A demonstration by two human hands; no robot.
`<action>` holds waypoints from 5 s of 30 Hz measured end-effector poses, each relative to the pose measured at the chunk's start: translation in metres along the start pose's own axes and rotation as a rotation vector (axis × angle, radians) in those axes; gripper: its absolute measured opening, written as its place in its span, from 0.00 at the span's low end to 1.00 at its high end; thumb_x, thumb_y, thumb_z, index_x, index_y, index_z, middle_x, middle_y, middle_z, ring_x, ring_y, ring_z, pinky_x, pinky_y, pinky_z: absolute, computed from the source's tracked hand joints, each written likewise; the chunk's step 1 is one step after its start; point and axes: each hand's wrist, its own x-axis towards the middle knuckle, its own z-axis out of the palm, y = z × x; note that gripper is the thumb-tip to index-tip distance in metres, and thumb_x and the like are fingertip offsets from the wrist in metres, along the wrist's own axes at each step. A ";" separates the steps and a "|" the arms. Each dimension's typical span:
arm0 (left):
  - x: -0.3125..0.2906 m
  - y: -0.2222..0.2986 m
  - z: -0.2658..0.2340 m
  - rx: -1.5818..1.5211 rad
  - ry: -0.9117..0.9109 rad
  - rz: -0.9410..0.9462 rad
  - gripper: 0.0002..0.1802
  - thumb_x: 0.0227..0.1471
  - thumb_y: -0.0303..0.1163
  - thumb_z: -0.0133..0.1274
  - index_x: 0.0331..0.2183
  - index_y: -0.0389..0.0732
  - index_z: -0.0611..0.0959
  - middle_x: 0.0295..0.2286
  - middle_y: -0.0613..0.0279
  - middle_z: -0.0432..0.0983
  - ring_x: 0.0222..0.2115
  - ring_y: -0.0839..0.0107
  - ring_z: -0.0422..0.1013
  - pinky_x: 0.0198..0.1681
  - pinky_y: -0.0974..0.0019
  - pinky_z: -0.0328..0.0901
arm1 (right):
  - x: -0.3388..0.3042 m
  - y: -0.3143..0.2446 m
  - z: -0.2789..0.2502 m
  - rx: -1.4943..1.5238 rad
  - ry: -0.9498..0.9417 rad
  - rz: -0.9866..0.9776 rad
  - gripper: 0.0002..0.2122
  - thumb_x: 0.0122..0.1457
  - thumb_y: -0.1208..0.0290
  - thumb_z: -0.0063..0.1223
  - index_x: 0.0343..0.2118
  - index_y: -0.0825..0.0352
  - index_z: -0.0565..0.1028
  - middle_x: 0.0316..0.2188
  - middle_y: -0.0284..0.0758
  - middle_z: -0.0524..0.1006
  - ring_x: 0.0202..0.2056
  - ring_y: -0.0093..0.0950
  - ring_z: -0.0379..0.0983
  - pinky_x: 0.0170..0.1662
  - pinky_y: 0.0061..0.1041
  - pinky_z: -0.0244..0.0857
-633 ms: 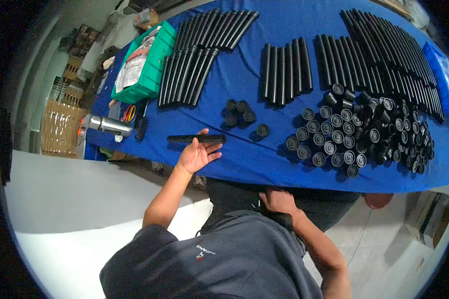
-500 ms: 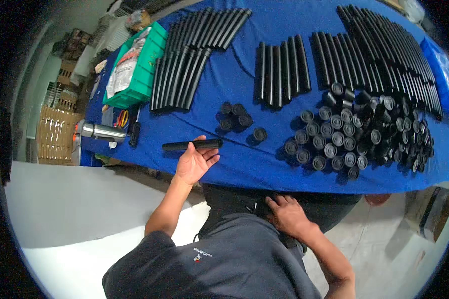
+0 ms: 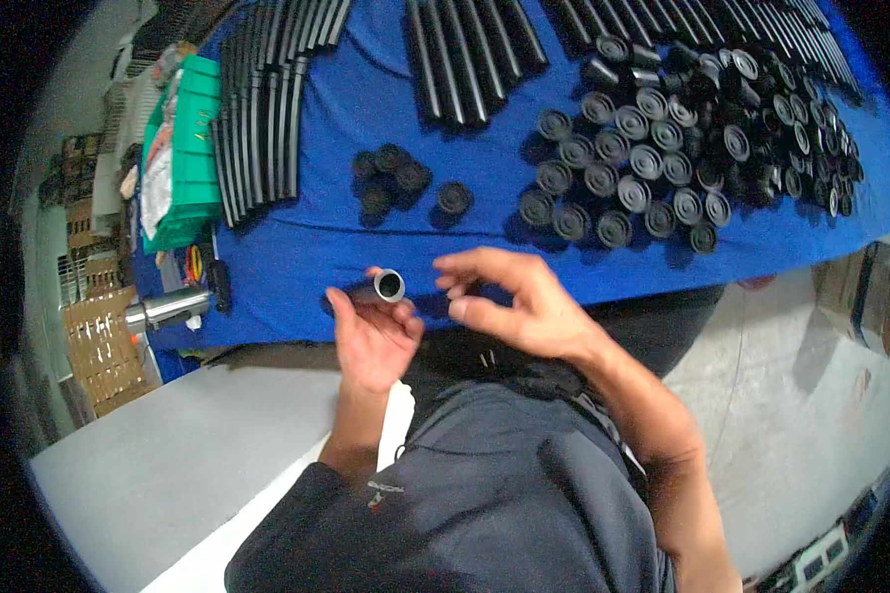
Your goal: Placing end caps on black plastic tubes and organizing them on an assembly table.
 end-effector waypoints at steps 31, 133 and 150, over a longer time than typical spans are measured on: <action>0.019 0.014 0.032 2.218 -0.128 0.772 0.24 0.40 0.21 0.57 0.45 0.38 0.79 0.45 0.52 0.75 0.51 0.50 0.68 0.59 0.48 0.58 | 0.008 0.027 0.014 -0.268 0.157 -0.273 0.22 0.52 0.61 0.66 0.45 0.71 0.76 0.33 0.44 0.77 0.34 0.38 0.74 0.35 0.34 0.68; -0.009 0.014 0.009 0.062 0.054 0.091 0.16 0.57 0.31 0.55 0.48 0.41 0.76 0.49 0.49 0.74 0.52 0.57 0.71 0.56 0.51 0.68 | 0.021 0.030 0.021 -0.258 -0.068 -0.350 0.26 0.53 0.67 0.64 0.54 0.67 0.72 0.37 0.42 0.77 0.37 0.40 0.75 0.43 0.35 0.69; -0.010 -0.021 0.006 -0.057 0.108 -0.071 0.20 0.59 0.37 0.54 0.51 0.42 0.76 0.46 0.55 0.76 0.49 0.61 0.72 0.49 0.62 0.72 | 0.019 0.031 0.012 -0.151 -0.044 -0.160 0.22 0.48 0.63 0.70 0.46 0.65 0.77 0.33 0.36 0.81 0.32 0.28 0.77 0.35 0.27 0.68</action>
